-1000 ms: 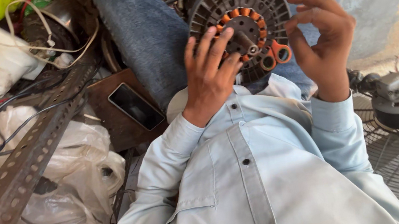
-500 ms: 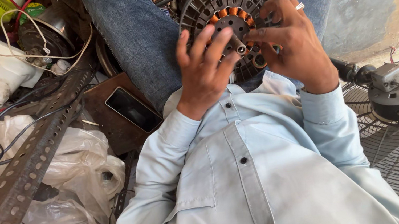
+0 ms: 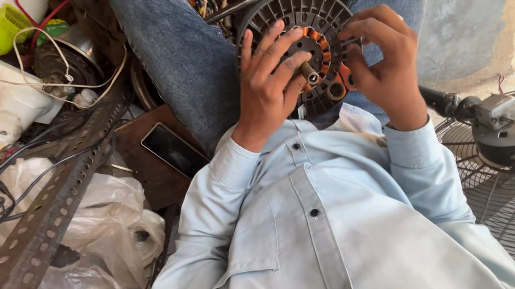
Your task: The person manipulates the copper coils of a fan motor by hand and using scissors to trim or separate wires.
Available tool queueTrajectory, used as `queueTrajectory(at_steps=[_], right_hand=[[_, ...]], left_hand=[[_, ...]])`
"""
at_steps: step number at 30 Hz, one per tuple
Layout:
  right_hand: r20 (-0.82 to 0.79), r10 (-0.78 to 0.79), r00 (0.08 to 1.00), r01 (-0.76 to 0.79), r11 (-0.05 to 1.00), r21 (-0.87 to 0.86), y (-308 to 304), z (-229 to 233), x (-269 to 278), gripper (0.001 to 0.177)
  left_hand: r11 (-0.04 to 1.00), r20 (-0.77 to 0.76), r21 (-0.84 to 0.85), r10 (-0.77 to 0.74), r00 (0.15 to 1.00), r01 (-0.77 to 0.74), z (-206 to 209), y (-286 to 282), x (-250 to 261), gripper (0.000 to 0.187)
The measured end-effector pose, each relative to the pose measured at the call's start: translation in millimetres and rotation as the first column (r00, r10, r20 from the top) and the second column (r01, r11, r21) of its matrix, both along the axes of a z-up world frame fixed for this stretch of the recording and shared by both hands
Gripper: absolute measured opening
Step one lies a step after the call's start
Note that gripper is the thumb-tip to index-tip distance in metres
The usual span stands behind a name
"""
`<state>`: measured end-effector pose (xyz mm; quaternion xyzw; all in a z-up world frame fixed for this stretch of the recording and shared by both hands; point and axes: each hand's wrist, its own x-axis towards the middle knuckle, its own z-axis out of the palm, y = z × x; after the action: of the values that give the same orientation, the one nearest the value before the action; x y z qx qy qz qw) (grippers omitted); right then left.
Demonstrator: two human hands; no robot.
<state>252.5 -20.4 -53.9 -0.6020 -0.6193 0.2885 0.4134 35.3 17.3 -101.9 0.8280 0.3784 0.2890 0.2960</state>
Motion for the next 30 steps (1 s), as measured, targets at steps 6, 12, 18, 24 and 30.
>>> queueTrajectory(at_steps=[6,12,18,24,30], right_hand=[[0.038,-0.017,0.999,0.016,1.000,0.026,5,-1,3,0.031],[-0.039,0.183,0.982,-0.172,0.966,0.195,10,10,7,0.034],[-0.516,0.182,0.837,-0.105,0.979,0.174,-4,-23,-29,0.050],[-0.716,-0.171,0.676,0.058,0.982,-0.179,-2,-53,-29,0.044],[-0.456,-0.123,0.881,0.105,0.992,-0.064,21,-12,-24,0.035]], left_hand=[[0.993,0.060,0.070,-0.098,0.993,0.094,-4,11,-1,0.019],[0.979,0.387,-0.201,0.066,0.920,0.014,3,-2,-1,0.013],[0.239,0.544,-0.832,0.530,0.650,0.501,-16,23,-6,0.022],[0.273,0.542,-0.837,0.533,0.650,0.474,-45,29,-1,0.035],[0.579,0.606,-0.773,0.550,0.575,0.261,-28,0,-31,0.046]])
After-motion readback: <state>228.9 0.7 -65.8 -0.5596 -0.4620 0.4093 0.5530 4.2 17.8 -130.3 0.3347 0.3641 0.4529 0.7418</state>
